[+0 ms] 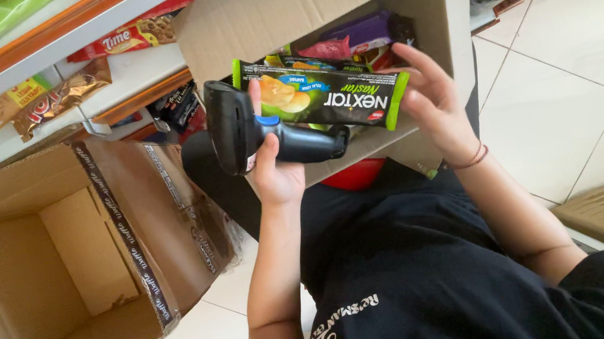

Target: The person scans barcode labels on various snack packages using a handheld scanner and places them into a cardboard box while sitting on the floor of a store.

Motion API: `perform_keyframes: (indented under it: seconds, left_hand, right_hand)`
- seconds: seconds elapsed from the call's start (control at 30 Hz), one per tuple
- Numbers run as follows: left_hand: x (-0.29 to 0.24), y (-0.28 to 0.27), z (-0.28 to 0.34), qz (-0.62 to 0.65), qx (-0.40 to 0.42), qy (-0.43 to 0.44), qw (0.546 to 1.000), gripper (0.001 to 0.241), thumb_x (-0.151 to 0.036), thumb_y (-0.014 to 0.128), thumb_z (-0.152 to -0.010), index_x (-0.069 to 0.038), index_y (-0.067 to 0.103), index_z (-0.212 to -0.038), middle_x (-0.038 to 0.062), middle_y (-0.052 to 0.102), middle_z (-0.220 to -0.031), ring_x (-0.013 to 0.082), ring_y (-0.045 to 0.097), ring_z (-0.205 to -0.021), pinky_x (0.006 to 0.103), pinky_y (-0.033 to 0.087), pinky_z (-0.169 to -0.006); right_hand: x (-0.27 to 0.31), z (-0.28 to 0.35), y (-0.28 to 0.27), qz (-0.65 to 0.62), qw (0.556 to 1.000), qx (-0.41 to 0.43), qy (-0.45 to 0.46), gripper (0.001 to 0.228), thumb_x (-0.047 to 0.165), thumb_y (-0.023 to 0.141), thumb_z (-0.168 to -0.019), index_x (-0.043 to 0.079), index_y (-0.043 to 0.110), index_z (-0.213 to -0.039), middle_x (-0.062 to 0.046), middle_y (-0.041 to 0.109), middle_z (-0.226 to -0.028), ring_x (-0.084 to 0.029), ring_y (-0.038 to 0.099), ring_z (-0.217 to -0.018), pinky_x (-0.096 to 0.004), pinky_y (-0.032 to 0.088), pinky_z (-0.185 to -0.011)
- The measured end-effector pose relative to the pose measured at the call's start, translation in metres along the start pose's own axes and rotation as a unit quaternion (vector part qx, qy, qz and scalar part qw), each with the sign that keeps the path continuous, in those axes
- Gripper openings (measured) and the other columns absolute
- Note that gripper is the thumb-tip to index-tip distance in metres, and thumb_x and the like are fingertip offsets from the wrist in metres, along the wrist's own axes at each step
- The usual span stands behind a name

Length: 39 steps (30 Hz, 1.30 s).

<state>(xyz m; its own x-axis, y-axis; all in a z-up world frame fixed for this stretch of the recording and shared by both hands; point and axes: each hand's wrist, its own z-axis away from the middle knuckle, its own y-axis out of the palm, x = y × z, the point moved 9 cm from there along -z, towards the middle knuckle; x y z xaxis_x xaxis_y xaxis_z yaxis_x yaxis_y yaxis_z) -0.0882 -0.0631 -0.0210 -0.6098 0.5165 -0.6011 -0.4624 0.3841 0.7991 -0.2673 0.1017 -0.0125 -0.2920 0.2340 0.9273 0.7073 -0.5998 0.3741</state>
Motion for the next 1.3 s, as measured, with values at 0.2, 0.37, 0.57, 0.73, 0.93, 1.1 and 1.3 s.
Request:
perform_keyframes:
  seconds: [0.2,0.37,0.57,0.73,0.93,1.1,1.3]
  left_hand:
    - [0.011,-0.001,0.007,-0.042,0.018,-0.017,0.999,0.079,-0.007,0.073,-0.095,0.001,0.031,-0.161,0.013,0.034,-0.170,0.0265,0.038,-0.155,0.0448,0.033,-0.128]
    - [0.009,0.005,0.005,-0.199,0.072,-0.021,0.977,0.060,-0.005,0.072,-0.097,0.000,0.048,-0.152,0.010,0.050,-0.159,0.0238,0.051,-0.147,0.0452,0.047,-0.122]
    - [0.014,0.005,0.003,-0.254,0.071,-0.044,0.964,0.052,-0.004,0.077,-0.091,0.001,0.058,-0.139,0.008,0.066,-0.133,0.0225,0.070,-0.121,0.0379,0.053,-0.107]
    - [0.006,0.003,-0.007,-0.399,0.063,-0.026,0.914,0.044,-0.001,0.084,-0.092,0.006,0.068,-0.133,0.012,0.071,-0.119,0.0187,0.068,-0.108,0.0340,0.054,-0.100]
    - [-0.015,0.093,-0.017,-0.447,0.166,0.027,0.879,0.089,-0.002,0.086,-0.077,-0.002,0.041,-0.154,0.009,0.056,-0.145,0.0182,0.056,-0.134,0.0329,0.044,-0.116]
    - [-0.024,0.109,-0.020,-0.411,0.183,-0.035,0.892,0.092,0.001,0.085,-0.076,-0.001,0.041,-0.157,0.009,0.053,-0.153,0.0179,0.055,-0.138,0.0329,0.043,-0.119]
    - [0.019,0.111,-0.005,-0.421,0.260,-0.114,0.861,0.094,-0.006,0.088,-0.070,-0.002,0.042,-0.152,0.007,0.051,-0.150,0.0159,0.055,-0.132,0.0313,0.042,-0.113]
  right_hand:
    - [-0.030,-0.007,-0.020,0.019,0.997,-0.049,0.057,0.045,-0.008,0.067,-0.096,-0.004,0.056,-0.140,-0.011,0.069,-0.122,-0.013,0.067,-0.104,-0.027,0.055,-0.092]
    - [-0.023,-0.014,-0.052,-0.029,0.993,-0.112,0.038,0.027,-0.006,0.066,-0.101,-0.005,0.062,-0.128,-0.008,0.074,-0.113,-0.011,0.070,-0.099,-0.024,0.056,-0.090]
    - [0.005,-0.026,-0.055,-0.039,0.994,-0.098,0.015,0.023,-0.006,0.069,-0.103,-0.004,0.064,-0.125,-0.009,0.074,-0.112,-0.012,0.069,-0.098,-0.025,0.055,-0.090]
    - [0.014,-0.020,-0.008,0.268,0.950,0.134,0.092,0.046,-0.004,0.079,-0.078,0.001,0.062,-0.121,-0.009,0.075,-0.092,-0.010,0.071,-0.088,-0.027,0.056,-0.079]
    - [-0.015,-0.004,0.024,0.329,0.922,0.195,0.066,0.033,0.001,0.081,-0.087,0.001,0.067,-0.116,-0.007,0.078,-0.093,-0.011,0.070,-0.080,-0.030,0.057,-0.073]
    - [-0.037,-0.012,-0.024,0.006,0.999,0.010,0.053,0.032,-0.003,0.075,-0.091,0.001,0.063,-0.120,-0.005,0.071,-0.111,-0.013,0.068,-0.101,-0.031,0.057,-0.092]
    - [-0.039,-0.022,-0.047,-0.207,0.978,-0.036,0.017,0.028,-0.011,0.071,-0.100,0.003,0.056,-0.119,-0.006,0.064,-0.110,-0.016,0.064,-0.106,-0.034,0.055,-0.099]
